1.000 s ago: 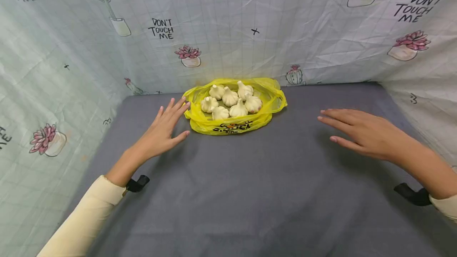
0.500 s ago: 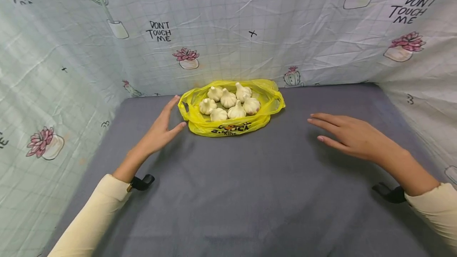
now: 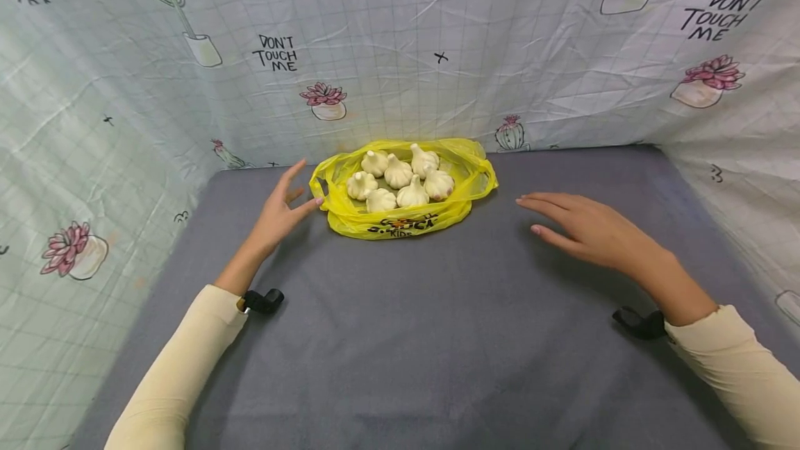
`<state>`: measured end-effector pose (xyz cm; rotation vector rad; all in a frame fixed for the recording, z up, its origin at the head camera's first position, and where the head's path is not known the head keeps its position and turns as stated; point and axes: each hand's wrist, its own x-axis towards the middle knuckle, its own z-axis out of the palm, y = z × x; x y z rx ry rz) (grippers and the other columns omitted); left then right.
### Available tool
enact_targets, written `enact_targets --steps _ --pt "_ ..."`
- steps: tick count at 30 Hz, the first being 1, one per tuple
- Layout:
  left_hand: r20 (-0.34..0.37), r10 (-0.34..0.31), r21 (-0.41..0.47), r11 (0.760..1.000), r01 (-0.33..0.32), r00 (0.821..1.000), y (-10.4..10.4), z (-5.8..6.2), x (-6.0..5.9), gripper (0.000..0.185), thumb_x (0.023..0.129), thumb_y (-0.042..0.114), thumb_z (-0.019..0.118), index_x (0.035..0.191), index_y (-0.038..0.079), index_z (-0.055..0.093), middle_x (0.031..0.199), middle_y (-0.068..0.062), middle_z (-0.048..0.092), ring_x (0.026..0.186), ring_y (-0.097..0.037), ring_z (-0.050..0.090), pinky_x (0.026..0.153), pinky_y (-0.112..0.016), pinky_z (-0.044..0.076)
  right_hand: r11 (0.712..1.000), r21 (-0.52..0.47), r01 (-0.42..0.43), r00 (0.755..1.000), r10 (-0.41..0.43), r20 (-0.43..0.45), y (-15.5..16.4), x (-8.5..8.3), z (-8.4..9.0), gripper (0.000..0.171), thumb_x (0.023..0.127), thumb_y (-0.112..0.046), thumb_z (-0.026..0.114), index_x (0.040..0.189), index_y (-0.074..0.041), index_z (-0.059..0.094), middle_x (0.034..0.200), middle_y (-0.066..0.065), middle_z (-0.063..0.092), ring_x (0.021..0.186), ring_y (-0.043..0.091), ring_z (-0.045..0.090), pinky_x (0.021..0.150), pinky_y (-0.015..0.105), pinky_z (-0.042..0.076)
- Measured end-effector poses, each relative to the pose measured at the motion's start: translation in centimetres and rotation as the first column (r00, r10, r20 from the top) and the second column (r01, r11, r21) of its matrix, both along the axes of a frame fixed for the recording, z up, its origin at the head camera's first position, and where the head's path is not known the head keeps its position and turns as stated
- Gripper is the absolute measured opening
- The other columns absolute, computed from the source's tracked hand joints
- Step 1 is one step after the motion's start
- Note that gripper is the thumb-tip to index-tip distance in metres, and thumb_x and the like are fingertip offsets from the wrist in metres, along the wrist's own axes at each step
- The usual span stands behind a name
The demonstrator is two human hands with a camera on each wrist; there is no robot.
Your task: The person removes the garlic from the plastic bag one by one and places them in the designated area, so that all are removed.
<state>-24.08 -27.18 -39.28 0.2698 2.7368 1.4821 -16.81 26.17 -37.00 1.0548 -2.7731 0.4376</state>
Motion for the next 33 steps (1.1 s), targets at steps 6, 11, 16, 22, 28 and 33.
enact_targets --steps 6,11,16,22,28,33 --pt "0.092 0.010 0.110 0.994 -0.020 0.996 0.0 -0.8 -2.1 0.080 0.097 0.030 0.071 0.160 0.043 0.024 0.171 0.002 0.008 0.148 -0.040 0.033 0.105 -0.057 0.044 0.999 -0.042 -0.012 0.999 0.013 0.030 -1.4 -1.2 0.0 0.051 0.102 -0.024 0.064 0.151 -0.018 0.051 0.148 0.006 0.055 0.134 0.031 0.053 0.105 0.055 0.041" --pt "0.141 -0.038 0.196 0.981 0.010 0.989 0.1 -1.4 -3.7 0.082 0.097 0.023 0.072 0.163 0.030 0.024 0.171 0.002 0.007 0.146 -0.040 0.037 0.102 -0.052 0.048 0.997 -0.081 -0.019 0.998 0.023 0.053 -2.6 -2.3 0.0 0.048 0.104 -0.027 0.061 0.150 -0.016 0.052 0.148 0.008 0.055 0.134 0.031 0.052 0.106 0.055 0.041" --pt "0.066 -0.087 0.130 0.988 0.078 0.994 0.0 -2.2 -5.0 0.080 0.096 0.018 0.073 0.162 0.022 0.029 0.170 0.003 0.012 0.152 -0.033 0.024 0.108 -0.056 0.041 0.993 -0.120 -0.021 0.994 0.033 0.100 -3.8 -3.6 -0.2 0.047 0.104 -0.026 0.061 0.148 -0.014 0.053 0.148 0.010 0.054 0.137 0.033 0.050 0.107 0.057 0.039" --pt "-0.031 -0.116 -0.075 0.991 0.113 0.993 0.2 -2.5 -5.6 0.072 0.093 0.027 0.077 0.156 0.023 0.044 0.167 0.011 0.024 0.078 -0.019 0.053 0.070 -0.037 0.048 0.990 -0.135 -0.034 0.991 0.051 0.125 -5.0 -5.1 -0.5 0.047 0.104 -0.025 0.061 0.148 -0.010 0.053 0.149 0.013 0.052 0.137 0.035 0.049 0.108 0.057 0.039" --pt "-0.062 -0.138 -0.144 0.981 0.127 0.989 0.3 -2.6 -5.7 0.062 0.093 0.025 0.077 0.150 0.018 0.053 0.164 0.009 0.032 0.077 -0.019 0.047 0.062 -0.029 0.040 0.988 -0.153 -0.036 0.987 0.059 0.151 -6.1 -6.6 -0.3 0.049 0.103 -0.023 0.062 0.149 -0.009 0.052 0.149 0.015 0.052 0.137 0.037 0.048 0.109 0.058 0.038" --pt "-0.077 -0.162 -0.182 0.972 0.146 0.984 0.4 -2.5 -5.7 0.055 0.094 0.024 0.076 0.145 0.013 0.059 0.163 0.004 0.035 0.121 -0.023 0.051 0.073 -0.032 0.039 0.981 -0.190 -0.032 0.982 0.066 0.176 -7.0 -8.0 -0.2 0.047 0.104 -0.023 0.061 0.148 -0.009 0.053 0.149 0.015 0.053 0.135 0.037 0.050 0.106 0.057 0.040"
